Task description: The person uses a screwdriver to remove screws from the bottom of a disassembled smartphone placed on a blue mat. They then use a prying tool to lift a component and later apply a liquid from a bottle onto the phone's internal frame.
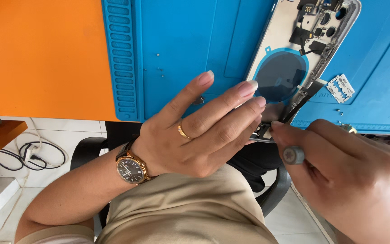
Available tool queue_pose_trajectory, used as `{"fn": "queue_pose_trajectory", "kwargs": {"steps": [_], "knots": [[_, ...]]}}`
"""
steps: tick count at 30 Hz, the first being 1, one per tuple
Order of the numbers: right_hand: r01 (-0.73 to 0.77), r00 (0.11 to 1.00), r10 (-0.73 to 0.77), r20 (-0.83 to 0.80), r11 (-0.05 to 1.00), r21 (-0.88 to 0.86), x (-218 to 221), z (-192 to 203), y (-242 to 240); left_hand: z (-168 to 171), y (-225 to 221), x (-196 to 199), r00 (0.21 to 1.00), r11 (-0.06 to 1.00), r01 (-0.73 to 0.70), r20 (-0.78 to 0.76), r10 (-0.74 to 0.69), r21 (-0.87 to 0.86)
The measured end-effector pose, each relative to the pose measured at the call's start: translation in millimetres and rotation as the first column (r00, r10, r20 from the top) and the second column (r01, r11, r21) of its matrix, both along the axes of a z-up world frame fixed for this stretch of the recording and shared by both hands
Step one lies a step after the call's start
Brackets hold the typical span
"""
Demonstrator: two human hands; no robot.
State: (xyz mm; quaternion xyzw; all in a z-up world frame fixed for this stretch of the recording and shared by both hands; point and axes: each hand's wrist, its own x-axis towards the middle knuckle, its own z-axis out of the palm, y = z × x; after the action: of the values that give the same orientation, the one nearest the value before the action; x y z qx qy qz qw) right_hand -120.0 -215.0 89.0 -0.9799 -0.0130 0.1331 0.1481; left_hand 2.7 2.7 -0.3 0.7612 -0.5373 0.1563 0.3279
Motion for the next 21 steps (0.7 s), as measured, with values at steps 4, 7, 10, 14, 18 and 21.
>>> {"fn": "queue_pose_trajectory", "kwargs": {"steps": [4,7,10,14,18,21], "knots": [[-0.055,0.998,0.055,-0.023,0.998,0.011,-4.1,2.7,-3.7,0.8,0.8,-0.3,1.000,1.000,-0.002,-0.004,0.002,0.004],[-0.117,0.993,0.117,-0.021,0.993,-0.017,-7.8,2.5,-5.6,1.2,1.9,0.6,1.000,1.000,0.017,-0.007,-0.017,0.017],[-0.113,0.993,0.112,-0.024,0.993,-0.017,-10.7,1.1,-8.9,1.7,0.8,0.4,1.000,1.000,0.008,-0.008,-0.008,0.021],[-0.240,0.970,0.241,0.006,0.968,-0.075,-13.6,2.9,-16.4,-0.3,-1.6,-1.8,1.000,1.000,-0.010,-0.015,0.010,0.002],[-0.109,0.991,0.110,-0.073,0.994,0.022,-14.5,0.8,-23.4,9.9,-0.6,-7.8,0.984,0.998,0.017,-0.176,-0.007,0.054],[0.000,0.992,0.019,-0.123,0.988,0.154,-4.8,1.8,-23.4,16.4,-4.7,-11.2,0.982,0.988,-0.009,-0.185,0.038,0.156]]}}
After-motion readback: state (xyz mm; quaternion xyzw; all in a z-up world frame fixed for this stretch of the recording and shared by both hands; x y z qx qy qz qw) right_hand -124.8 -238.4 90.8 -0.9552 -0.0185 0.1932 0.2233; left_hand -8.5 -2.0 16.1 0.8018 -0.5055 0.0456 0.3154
